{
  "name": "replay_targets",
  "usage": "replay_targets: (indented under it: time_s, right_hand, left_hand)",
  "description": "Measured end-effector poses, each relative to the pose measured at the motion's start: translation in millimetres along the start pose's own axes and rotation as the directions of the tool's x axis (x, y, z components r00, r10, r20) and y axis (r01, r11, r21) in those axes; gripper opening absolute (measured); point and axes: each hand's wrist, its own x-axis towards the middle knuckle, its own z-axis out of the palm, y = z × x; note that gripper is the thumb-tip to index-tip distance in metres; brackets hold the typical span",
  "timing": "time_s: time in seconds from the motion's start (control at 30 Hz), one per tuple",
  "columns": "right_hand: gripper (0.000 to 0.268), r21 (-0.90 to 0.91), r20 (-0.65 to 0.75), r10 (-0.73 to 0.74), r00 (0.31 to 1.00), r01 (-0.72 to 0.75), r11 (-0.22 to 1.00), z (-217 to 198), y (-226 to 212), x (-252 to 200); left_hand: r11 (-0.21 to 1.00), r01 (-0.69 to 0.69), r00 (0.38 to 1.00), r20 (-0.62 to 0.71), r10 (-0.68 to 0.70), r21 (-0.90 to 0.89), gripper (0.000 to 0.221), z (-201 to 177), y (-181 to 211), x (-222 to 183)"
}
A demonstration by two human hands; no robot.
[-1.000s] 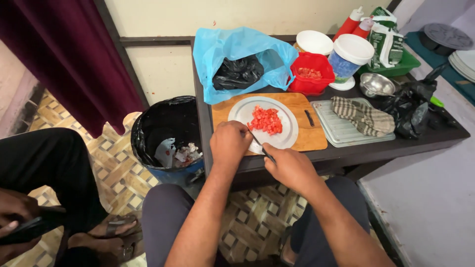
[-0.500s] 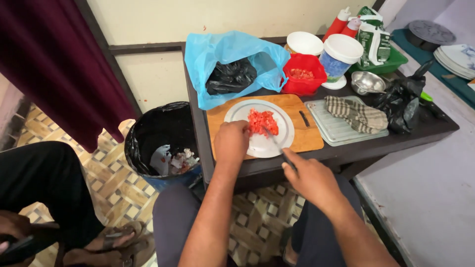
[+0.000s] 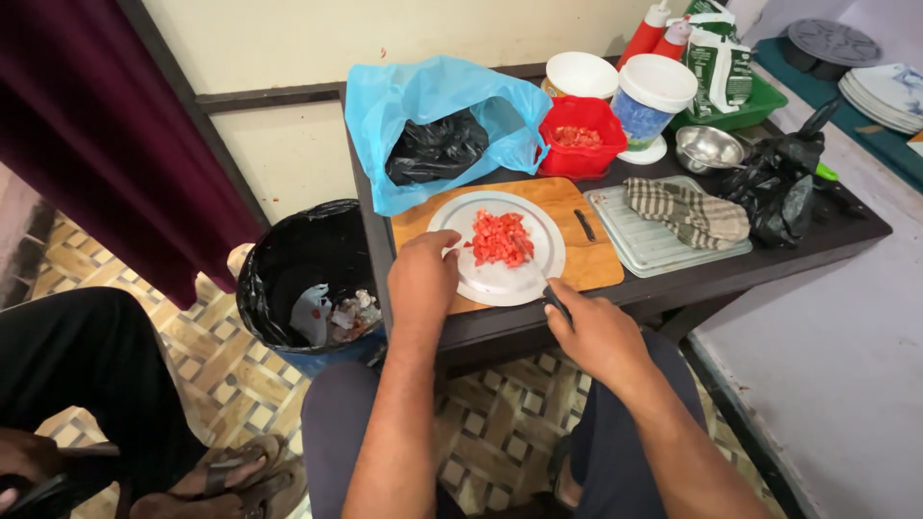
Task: The recorder is slicing tomatoes into small pieces on a white plate.
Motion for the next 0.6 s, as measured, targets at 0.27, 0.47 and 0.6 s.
replay_targets:
  time_s: [0.27, 0.47, 0.6]
  right_hand:
    - [0.037, 0.198, -0.121, 0.012, 0.993, 0.013, 0.98, -13.7, 19.1, 26.8]
    - [0.031, 0.278, -0.154, -0.156, 0.976, 0.194, 0.941, 6.9, 49.3, 87.0]
    - [0.028, 0.271, -0.097, -0.12, 0.988, 0.142, 0.952, 36.6, 69.5, 116.7]
  left_hand:
    - [0.993, 0.115, 0.993, 0.031, -0.115, 0.005, 0.023, -10.5, 6.4, 0.3]
    - [0.988, 0.148, 0.989, 0.011, -0.148, 0.043, 0.026, -19.1, 3.3, 1.7]
    - [0.972, 0.077, 0.997, -0.028, -0.072, 0.222, 0.02, -19.4, -4.2, 0.1]
